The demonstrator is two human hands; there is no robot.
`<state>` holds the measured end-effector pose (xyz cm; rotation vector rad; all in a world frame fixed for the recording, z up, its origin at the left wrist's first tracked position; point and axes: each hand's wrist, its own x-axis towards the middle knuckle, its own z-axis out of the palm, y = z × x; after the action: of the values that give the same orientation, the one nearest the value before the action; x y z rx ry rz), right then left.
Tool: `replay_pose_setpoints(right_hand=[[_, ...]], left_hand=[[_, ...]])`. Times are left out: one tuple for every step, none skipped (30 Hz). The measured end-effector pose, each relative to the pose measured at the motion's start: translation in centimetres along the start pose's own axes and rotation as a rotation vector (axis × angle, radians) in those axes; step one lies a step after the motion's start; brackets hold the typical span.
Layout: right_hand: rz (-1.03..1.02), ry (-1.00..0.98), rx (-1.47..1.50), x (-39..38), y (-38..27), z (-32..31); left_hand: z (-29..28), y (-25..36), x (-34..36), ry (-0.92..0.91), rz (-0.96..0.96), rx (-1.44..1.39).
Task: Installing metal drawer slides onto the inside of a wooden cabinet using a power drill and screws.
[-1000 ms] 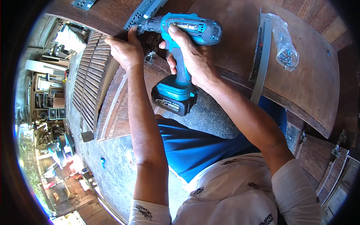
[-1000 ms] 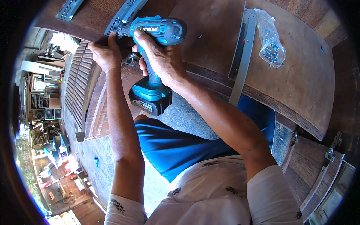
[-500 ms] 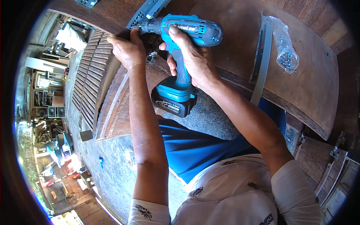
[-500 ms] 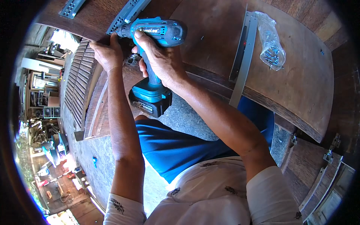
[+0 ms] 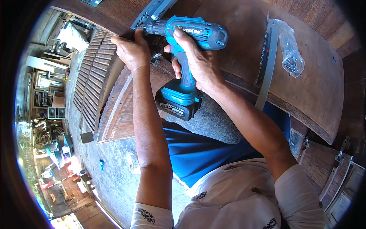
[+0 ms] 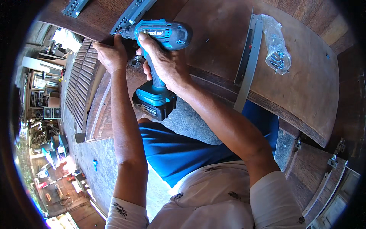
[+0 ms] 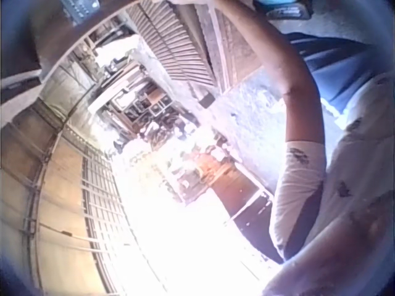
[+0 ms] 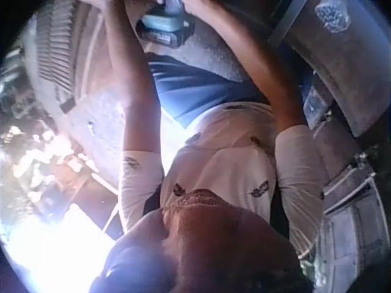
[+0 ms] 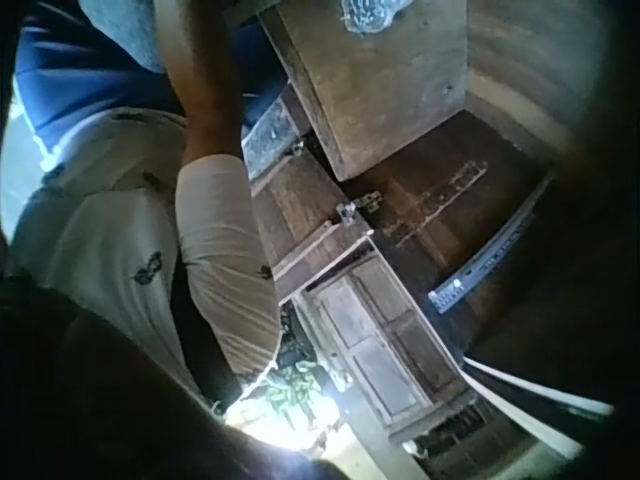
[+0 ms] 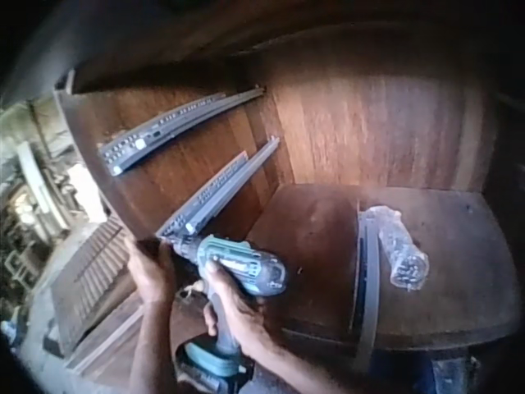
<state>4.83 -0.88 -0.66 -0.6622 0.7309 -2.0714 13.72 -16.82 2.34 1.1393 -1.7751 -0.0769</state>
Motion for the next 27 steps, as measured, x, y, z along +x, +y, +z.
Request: replay_pose_setpoints(right_hand=[[-0.004,0.005,0.001,-0.04,0.04,0.02],[-0.007,0.010,0.002,-0.08,0.08,0.04],[-0.011,0.016,0.002,-0.10,0.14,0.04],[-0.010,0.015,0.002,-0.10,0.19,0.04],[-0.004,0.014,0.003,-0.09,0.23,0.04],[0.002,0.014,0.004,-0.08,0.26,0.02],[0.008,0.015,0.005,-0.06,0.26,-0.02],[0.026,0.032,0.000,-0.05,0.24,-0.05],[0.014,0.017,0.004,-0.04,0.22,-0.06],[0.010,0.018,0.001,-0.02,0.18,-0.05],[0.007,0.019,-0.002,0.00,0.15,0.00],[0.003,0.019,-0.005,0.03,0.12,0.06],[0.008,0.031,-0.010,0.03,0.09,0.11],[-0.001,0.021,-0.009,0.04,0.06,0.14],[-0.008,0.018,-0.014,0.02,0.05,0.17],[-0.015,0.014,-0.019,0.01,0.04,0.18],[-0.022,0.010,-0.025,0.00,0.04,0.17],[-0.029,0.008,-0.030,-0.04,0.04,0.15],[-0.031,0.010,-0.031,-0.04,0.06,0.14],[-0.031,0.003,-0.035,-0.05,0.10,0.15],[-0.033,-0.004,-0.041,0.00,0.12,0.16],[-0.034,-0.012,-0.046,0.05,0.17,0.21],[-0.036,-0.024,-0.052,0.15,0.22,0.29],[-0.037,-0.031,-0.057,0.25,0.26,0.37],[-0.044,-0.034,-0.069,0.27,0.29,0.42],[-0.051,-0.036,-0.080,0.23,0.31,0.45],[-0.056,-0.036,-0.091,0.16,0.33,0.48]], left_hand=[[-0.02,-0.02,0.03,-0.002,0.000,0.002],[-0.03,-0.04,0.06,-0.005,0.000,0.004],[-0.04,-0.07,0.07,-0.022,-0.020,0.005],[-0.05,-0.11,0.08,-0.008,0.000,0.006],[-0.05,-0.14,0.08,-0.005,0.003,0.007],[-0.04,-0.17,0.06,-0.003,0.006,0.009],[0.00,-0.18,0.04,-0.002,0.010,0.009],[0.02,-0.18,0.00,-0.013,-0.003,0.012],[0.05,-0.17,-0.02,-0.002,0.013,0.008],[0.05,-0.16,-0.04,-0.001,0.015,0.007],[0.01,-0.13,-0.04,0.000,0.018,0.005],[-0.03,-0.09,-0.04,0.002,0.020,0.004],[-0.08,-0.05,-0.06,-0.012,-0.001,0.007],[-0.12,0.00,-0.08,0.002,0.023,0.001],[-0.16,0.06,-0.12,0.000,0.022,-0.002],[-0.21,0.11,-0.16,-0.002,0.022,-0.004],[-0.22,0.18,-0.20,-0.004,0.021,-0.007],[-0.21,0.23,-0.26,-0.010,0.016,-0.016],[-0.19,0.29,-0.29,-0.009,0.022,-0.012],[-0.16,0.32,-0.33,-0.001,0.025,-0.010],[-0.10,0.36,-0.31,0.008,0.030,-0.010],[-0.06,0.36,-0.26,0.018,0.033,-0.008],[-0.04,0.34,-0.18,0.032,0.035,-0.007],[-0.01,0.31,-0.08,0.039,0.032,-0.010],[0.01,0.26,-0.03,0.037,0.024,-0.003],[0.04,0.21,-0.03,0.034,0.017,0.005],[0.05,0.14,-0.05,0.029,0.008,0.014]])
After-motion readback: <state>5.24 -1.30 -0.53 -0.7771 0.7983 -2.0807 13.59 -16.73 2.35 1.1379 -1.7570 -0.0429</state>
